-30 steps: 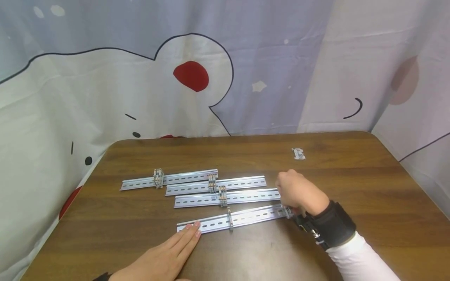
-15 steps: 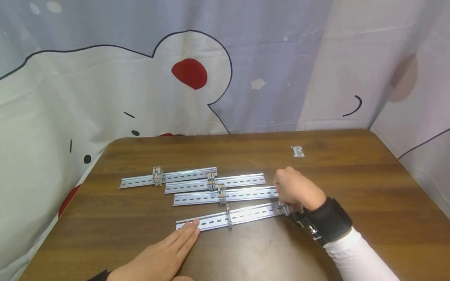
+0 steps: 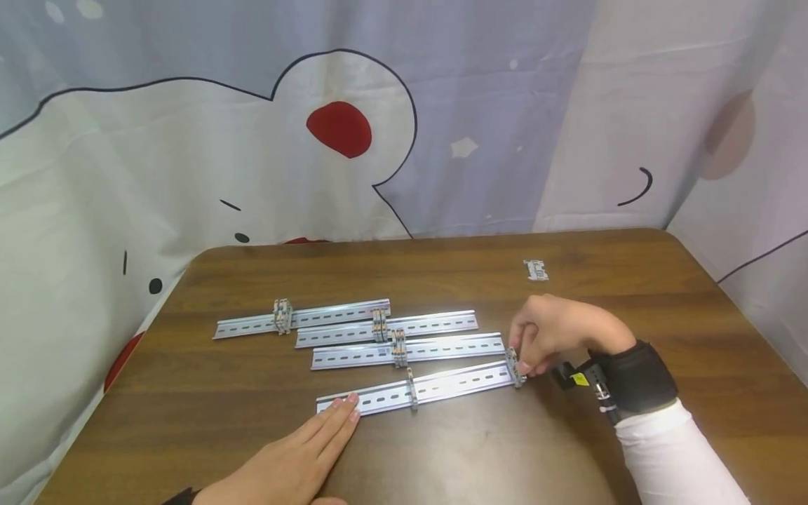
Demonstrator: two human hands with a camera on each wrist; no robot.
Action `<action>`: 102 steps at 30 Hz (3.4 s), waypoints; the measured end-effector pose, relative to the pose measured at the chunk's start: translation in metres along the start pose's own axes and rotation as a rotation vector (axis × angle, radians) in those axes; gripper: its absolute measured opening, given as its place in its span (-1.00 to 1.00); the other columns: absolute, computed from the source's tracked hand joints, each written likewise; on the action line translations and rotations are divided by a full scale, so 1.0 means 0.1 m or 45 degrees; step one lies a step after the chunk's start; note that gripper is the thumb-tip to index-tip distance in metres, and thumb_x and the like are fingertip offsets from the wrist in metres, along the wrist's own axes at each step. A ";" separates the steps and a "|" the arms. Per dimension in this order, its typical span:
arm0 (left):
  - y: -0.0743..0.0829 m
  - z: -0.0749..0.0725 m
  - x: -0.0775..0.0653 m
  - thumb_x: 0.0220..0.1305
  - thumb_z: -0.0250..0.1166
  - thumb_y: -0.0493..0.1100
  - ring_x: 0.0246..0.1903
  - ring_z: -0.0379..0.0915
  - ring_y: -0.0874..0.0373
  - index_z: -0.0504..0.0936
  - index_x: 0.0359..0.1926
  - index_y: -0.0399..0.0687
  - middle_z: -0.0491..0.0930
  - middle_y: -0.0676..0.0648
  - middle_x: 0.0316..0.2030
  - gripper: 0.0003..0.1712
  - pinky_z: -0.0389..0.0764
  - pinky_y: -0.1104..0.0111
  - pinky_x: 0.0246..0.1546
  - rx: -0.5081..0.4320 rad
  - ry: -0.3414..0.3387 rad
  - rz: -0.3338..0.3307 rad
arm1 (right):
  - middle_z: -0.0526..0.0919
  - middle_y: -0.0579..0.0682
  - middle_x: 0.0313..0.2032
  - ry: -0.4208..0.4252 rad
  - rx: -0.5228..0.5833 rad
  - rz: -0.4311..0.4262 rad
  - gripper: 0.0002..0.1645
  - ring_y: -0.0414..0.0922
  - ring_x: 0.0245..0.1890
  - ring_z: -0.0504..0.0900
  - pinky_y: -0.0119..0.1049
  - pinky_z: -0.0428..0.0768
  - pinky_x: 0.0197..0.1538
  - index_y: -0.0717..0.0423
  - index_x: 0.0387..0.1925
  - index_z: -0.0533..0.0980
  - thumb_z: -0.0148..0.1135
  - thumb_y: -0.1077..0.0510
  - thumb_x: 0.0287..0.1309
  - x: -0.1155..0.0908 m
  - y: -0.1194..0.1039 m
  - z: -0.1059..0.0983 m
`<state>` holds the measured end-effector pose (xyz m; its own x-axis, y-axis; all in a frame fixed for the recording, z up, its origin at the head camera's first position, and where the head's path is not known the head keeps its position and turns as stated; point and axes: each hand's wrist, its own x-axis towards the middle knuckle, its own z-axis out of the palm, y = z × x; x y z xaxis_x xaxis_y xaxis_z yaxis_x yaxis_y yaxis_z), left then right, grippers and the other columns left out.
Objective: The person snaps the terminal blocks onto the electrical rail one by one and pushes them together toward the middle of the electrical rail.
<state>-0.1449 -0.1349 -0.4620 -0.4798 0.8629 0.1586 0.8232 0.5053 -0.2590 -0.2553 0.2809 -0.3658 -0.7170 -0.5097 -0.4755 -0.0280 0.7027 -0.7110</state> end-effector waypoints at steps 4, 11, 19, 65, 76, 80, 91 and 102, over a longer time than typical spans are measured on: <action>0.00 0.00 0.00 0.37 -0.28 0.48 0.37 0.19 -0.10 0.31 0.35 -0.35 0.21 -0.34 0.39 0.03 0.33 0.30 0.28 -0.034 0.004 -0.007 | 0.73 0.18 -0.43 -0.065 0.130 -0.021 -0.63 0.00 -0.38 0.72 -0.17 0.71 -0.29 0.40 -0.22 0.49 0.44 0.37 -0.07 0.04 0.10 -0.02; 0.00 -0.04 0.00 0.36 -0.25 0.49 0.38 0.18 -0.10 0.29 0.37 -0.36 0.20 -0.34 0.40 0.04 0.33 0.30 0.29 -0.064 -0.035 -0.019 | 0.70 0.25 -0.41 -0.098 0.228 -0.035 -0.60 0.05 -0.36 0.72 -0.09 0.70 -0.24 0.43 -0.20 0.44 0.43 0.39 -0.06 0.08 0.19 -0.02; 0.00 -0.05 0.01 0.35 -0.25 0.49 0.38 0.18 -0.09 0.28 0.37 -0.36 0.20 -0.33 0.40 0.05 0.35 0.29 0.27 -0.082 -0.044 -0.034 | 0.70 0.25 -0.42 -0.124 0.272 -0.075 -0.54 0.09 -0.35 0.73 -0.06 0.70 -0.21 0.44 -0.13 0.40 0.43 0.38 -0.05 0.15 0.18 0.04; 0.01 -0.08 0.02 0.31 -0.25 0.53 0.40 0.14 -0.08 0.24 0.40 -0.36 0.16 -0.33 0.42 0.10 0.32 0.28 0.31 -0.143 -0.112 -0.053 | 0.72 0.24 -0.43 0.062 0.482 -0.268 -0.59 0.05 -0.42 0.74 -0.07 0.70 -0.26 0.46 -0.08 0.46 0.39 0.37 0.04 0.56 -0.40 0.91; 0.00 -0.08 0.02 0.32 -0.27 0.53 0.41 0.11 -0.09 0.20 0.41 -0.36 0.12 -0.32 0.44 0.10 0.32 0.25 0.31 -0.192 -0.148 -0.066 | 0.72 0.26 -0.40 0.073 0.564 -0.240 -0.54 0.10 -0.41 0.74 -0.08 0.70 -0.25 0.45 -0.05 0.45 0.42 0.33 0.05 0.60 -0.43 0.99; 0.01 -0.07 0.01 0.32 -0.26 0.52 0.40 0.13 -0.09 0.22 0.41 -0.35 0.15 -0.32 0.43 0.09 0.34 0.26 0.30 -0.178 -0.122 -0.065 | 0.72 0.25 -0.41 0.080 0.562 -0.232 -0.52 0.10 -0.41 0.74 -0.09 0.70 -0.25 0.45 -0.04 0.45 0.42 0.32 0.04 0.60 -0.44 1.00; 0.01 -0.07 0.01 0.33 -0.22 0.50 0.36 0.21 -0.08 0.30 0.37 -0.36 0.22 -0.33 0.39 0.06 0.36 0.29 0.28 -0.085 -0.045 -0.038 | 0.73 0.22 -0.35 0.044 0.431 -0.343 -0.57 0.02 -0.38 0.73 -0.10 0.70 -0.27 0.39 -0.07 0.47 0.42 0.32 0.04 0.64 -0.40 0.97; 0.00 -0.04 0.01 0.37 -0.28 0.47 0.40 0.15 -0.08 0.25 0.39 -0.34 0.16 -0.32 0.42 0.03 0.32 0.29 0.30 -0.087 -0.083 -0.029 | 0.71 0.22 -0.30 0.180 0.240 -0.327 -0.61 0.15 -0.37 0.71 -0.05 0.68 -0.27 0.34 -0.06 0.54 0.34 0.11 0.20 0.57 -0.35 0.67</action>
<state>-0.1444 -0.1343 -0.4574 -0.5156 0.8509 0.1005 0.8296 0.5251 -0.1897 -0.2486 0.1945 -0.4025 -0.7933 -0.5745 -0.2017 -0.1000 0.4497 -0.8876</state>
